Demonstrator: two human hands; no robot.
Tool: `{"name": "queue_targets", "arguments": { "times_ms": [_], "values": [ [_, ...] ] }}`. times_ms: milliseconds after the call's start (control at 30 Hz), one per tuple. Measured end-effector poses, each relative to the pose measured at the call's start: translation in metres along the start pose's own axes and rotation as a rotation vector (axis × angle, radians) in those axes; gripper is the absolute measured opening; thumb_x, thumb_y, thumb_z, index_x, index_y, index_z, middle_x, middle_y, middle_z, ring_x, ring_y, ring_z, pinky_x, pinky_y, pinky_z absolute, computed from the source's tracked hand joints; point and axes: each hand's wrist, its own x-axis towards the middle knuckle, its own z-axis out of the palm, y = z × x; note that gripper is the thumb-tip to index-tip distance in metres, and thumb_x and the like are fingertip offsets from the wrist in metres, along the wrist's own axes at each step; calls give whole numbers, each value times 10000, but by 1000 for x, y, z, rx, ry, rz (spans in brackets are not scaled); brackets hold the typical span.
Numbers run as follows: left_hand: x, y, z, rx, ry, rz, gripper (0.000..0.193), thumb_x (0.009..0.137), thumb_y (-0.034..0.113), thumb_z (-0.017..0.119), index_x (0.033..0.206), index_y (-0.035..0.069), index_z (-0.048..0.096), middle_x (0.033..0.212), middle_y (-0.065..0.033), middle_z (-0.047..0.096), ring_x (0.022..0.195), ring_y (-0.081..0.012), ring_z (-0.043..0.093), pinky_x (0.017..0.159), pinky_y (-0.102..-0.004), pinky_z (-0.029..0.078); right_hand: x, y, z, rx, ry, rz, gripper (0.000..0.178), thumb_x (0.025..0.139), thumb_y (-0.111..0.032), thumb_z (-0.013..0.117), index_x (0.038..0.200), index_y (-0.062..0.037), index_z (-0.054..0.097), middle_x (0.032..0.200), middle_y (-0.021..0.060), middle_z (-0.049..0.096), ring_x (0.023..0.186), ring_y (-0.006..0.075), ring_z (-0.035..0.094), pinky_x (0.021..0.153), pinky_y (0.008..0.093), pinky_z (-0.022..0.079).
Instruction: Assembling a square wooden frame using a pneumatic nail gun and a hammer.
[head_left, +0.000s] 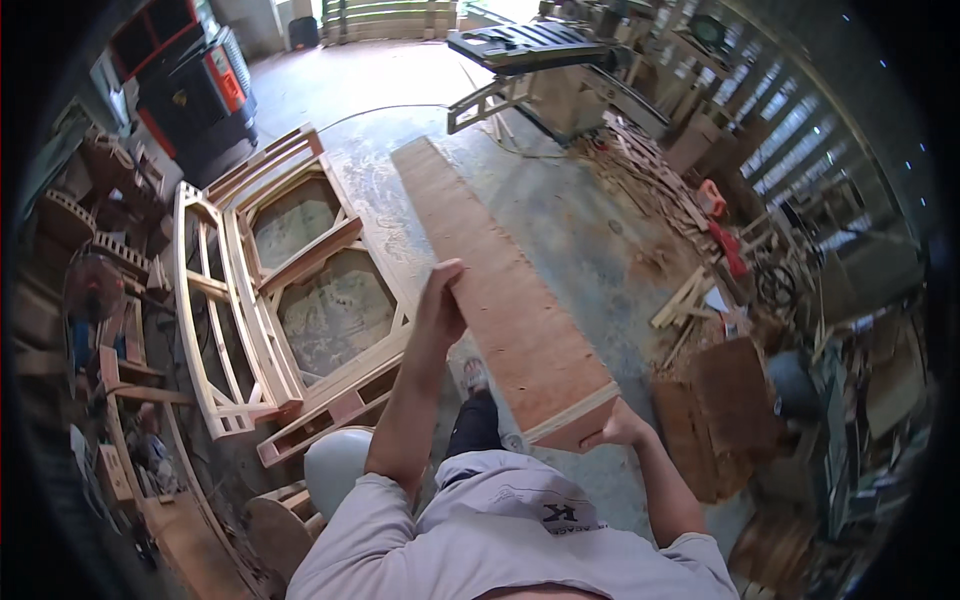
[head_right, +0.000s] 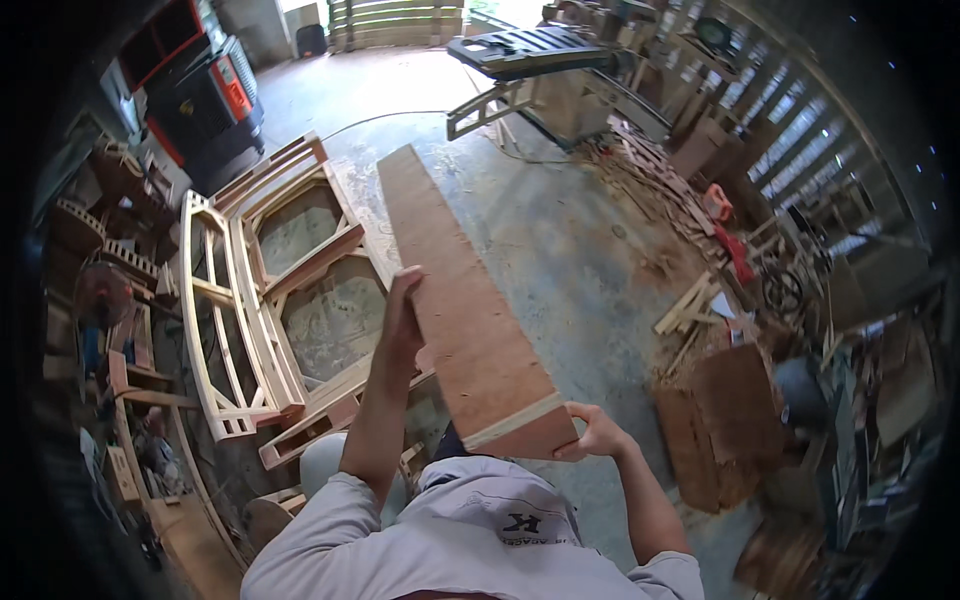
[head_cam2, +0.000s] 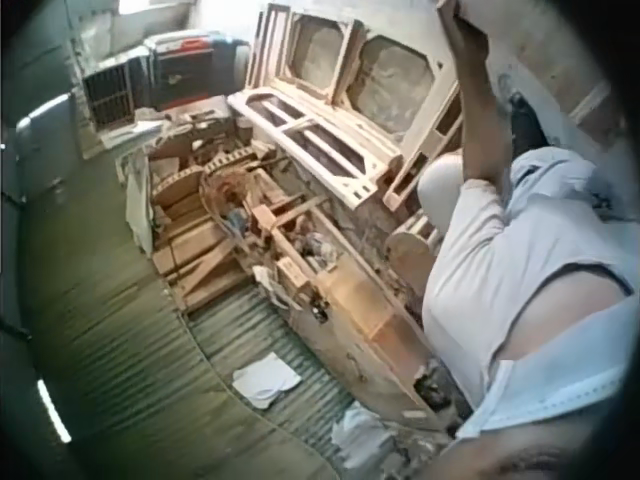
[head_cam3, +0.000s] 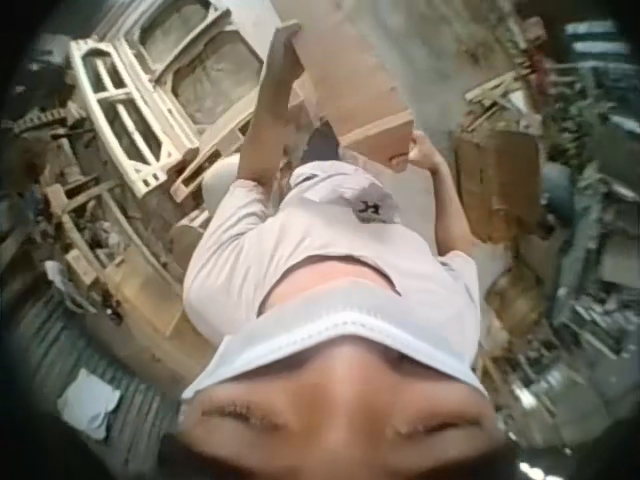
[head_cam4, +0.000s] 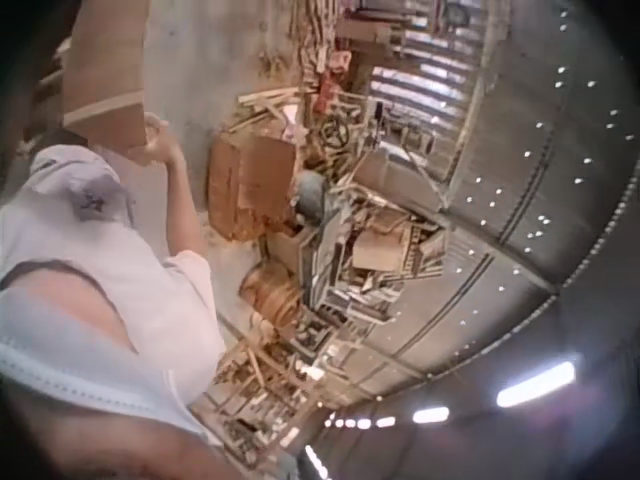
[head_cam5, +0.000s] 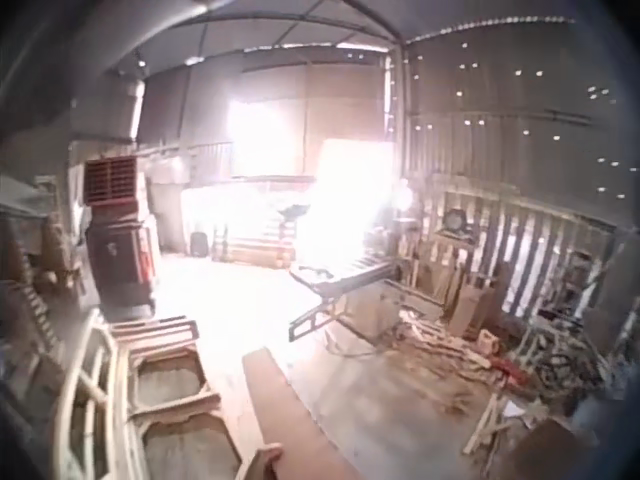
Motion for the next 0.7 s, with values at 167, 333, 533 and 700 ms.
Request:
{"name": "queue_targets", "arguments": {
  "times_ms": [167,333,533,700],
  "values": [
    [152,6,-23,82,3,66,312,817,249,653,1047,48,590,856,-43,613,772,-160,617,735,-305,521,142,18,-110,-414,-185,198,618,616,-169,874,1158,-1,631,1098,87,692,1004,124,605,878,308,495],
    [283,33,8,255,54,162,580,712,166,738,1163,-52,445,924,-95,582,794,-157,610,687,-288,513,300,-3,-234,-350,110,182,227,884,-98,674,1072,25,641,956,51,680,840,123,631,750,276,512],
    [403,58,-31,563,234,304,600,705,146,766,1168,-71,453,962,-130,584,880,-209,603,807,-339,512,505,-116,-283,-457,211,-129,275,902,-137,659,1127,17,628,962,75,686,856,144,643,755,275,511],
    [454,119,-82,938,360,290,650,707,273,813,1193,-61,540,1020,-156,648,951,-231,628,878,-348,503,651,-202,-263,-859,79,-484,332,804,-169,741,1095,-39,646,1082,124,652,1006,290,629,845,378,503]
  ]
}}
